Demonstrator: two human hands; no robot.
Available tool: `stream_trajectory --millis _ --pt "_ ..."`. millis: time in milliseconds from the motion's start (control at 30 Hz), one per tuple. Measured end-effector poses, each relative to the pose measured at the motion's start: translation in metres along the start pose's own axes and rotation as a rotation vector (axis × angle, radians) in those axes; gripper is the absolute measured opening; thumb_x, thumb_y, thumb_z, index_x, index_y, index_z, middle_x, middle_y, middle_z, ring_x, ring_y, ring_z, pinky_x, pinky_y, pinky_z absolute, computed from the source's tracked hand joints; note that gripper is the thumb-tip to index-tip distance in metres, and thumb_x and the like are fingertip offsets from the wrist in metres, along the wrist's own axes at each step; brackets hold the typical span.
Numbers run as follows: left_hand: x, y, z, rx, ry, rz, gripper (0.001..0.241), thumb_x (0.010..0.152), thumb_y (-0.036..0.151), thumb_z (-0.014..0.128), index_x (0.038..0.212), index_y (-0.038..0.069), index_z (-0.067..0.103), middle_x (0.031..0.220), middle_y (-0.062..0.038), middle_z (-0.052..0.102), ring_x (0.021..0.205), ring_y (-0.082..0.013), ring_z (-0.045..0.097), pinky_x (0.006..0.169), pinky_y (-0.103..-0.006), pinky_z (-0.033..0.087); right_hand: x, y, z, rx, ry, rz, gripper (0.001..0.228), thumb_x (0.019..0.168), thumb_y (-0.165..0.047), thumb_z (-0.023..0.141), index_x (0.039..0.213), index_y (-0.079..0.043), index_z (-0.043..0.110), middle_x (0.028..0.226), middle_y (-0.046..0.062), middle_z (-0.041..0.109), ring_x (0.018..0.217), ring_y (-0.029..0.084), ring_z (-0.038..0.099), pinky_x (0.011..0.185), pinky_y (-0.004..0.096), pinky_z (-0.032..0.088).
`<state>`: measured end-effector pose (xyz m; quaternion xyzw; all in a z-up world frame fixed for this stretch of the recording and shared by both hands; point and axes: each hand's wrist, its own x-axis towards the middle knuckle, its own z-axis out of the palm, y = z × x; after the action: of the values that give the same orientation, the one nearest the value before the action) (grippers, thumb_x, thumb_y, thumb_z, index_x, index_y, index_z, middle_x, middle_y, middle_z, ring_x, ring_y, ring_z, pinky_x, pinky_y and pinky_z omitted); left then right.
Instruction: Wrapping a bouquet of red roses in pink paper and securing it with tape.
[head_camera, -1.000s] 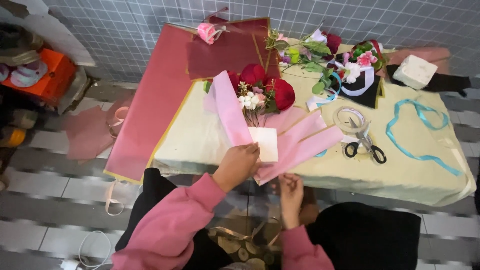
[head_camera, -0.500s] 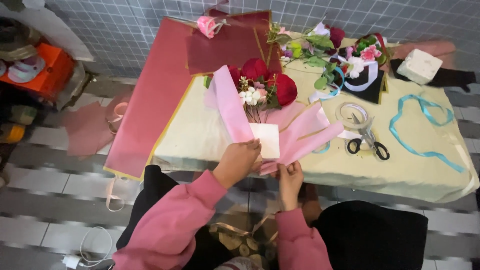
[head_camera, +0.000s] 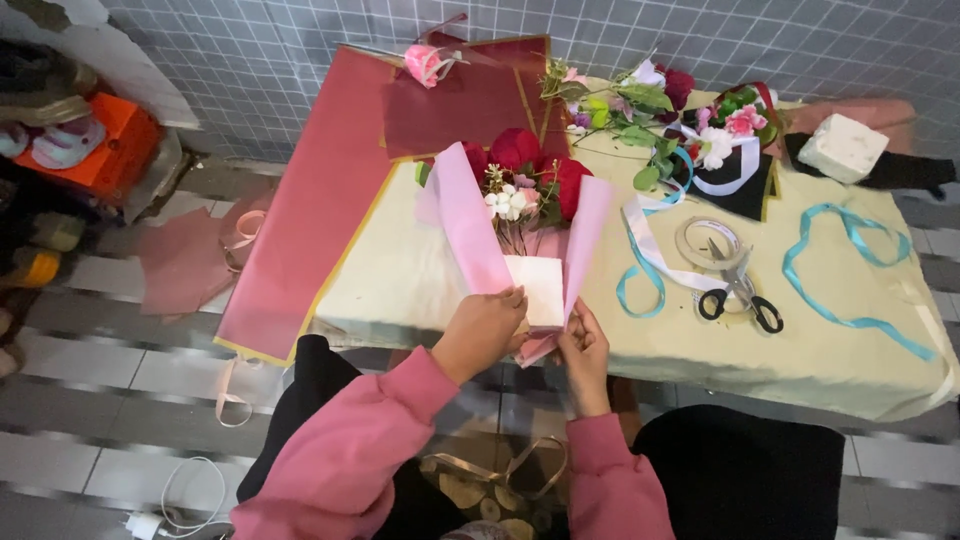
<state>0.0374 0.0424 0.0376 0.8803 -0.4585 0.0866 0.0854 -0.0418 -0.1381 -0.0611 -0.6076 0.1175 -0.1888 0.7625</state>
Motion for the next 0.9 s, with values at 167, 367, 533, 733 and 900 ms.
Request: stream_trajectory --millis 167,367,533,733,900 --pt "-0.001 0.005 -0.029 -0.198 0.086 -0.040 0.043 0.090 0.038 0.073 0.111 0.001 0.076 0.111 -0.017 0.077 0.107 -0.0346 0.073 0.086 -0.0441 0.059 -0.008 0.006 0.001 -0.147 0.269 -0.001 0.062 0.086 0.010 0.054 0.147 0.005 0.043 0.072 0.002 0.052 0.042 0.014 0.053 0.043 0.027 0.046" --pt "0.012 0.008 -0.009 -0.072 0.271 -0.057 0.065 0.073 0.049 0.083 0.124 0.010 0.068 0.125 -0.014 0.065 0.127 -0.0365 0.058 0.106 -0.0504 0.048 -0.016 0.022 -0.011 -0.118 0.273 0.008 0.054 0.089 0.009 0.058 0.141 0.001 0.046 0.076 0.002 0.049 0.045 0.021 0.061 0.042 0.032 0.055" --pt "0.020 0.007 -0.005 -0.052 -0.065 -0.193 0.111 0.068 0.055 0.087 0.160 0.020 0.035 0.157 -0.026 0.037 0.149 -0.0510 0.029 0.118 -0.0634 0.027 -0.001 0.020 -0.035 -0.327 0.226 -0.004 0.054 0.086 0.004 0.064 0.139 -0.002 0.054 0.082 0.005 0.056 0.065 0.020 0.064 0.062 0.035 0.058" --pt "0.031 -0.013 0.026 -0.009 -0.033 -0.164 0.124 0.056 0.055 0.091 0.160 0.024 0.031 0.148 -0.023 0.046 0.137 -0.0458 0.047 0.112 -0.0595 0.038 0.017 -0.012 -0.048 -0.372 0.108 0.144 0.050 0.092 0.004 0.061 0.141 0.002 0.050 0.084 0.012 0.059 0.062 0.026 0.066 0.055 0.039 0.061" --pt "0.036 -0.015 0.000 -0.205 0.012 -0.164 0.125 0.053 0.051 0.094 0.160 0.027 0.034 0.143 -0.020 0.045 0.132 -0.0468 0.050 0.098 -0.0515 0.055 0.042 -0.001 -0.079 -0.312 0.046 0.210 0.048 0.093 0.003 0.062 0.139 0.002 0.049 0.083 0.015 0.059 0.055 0.032 0.069 0.049 0.043 0.064"
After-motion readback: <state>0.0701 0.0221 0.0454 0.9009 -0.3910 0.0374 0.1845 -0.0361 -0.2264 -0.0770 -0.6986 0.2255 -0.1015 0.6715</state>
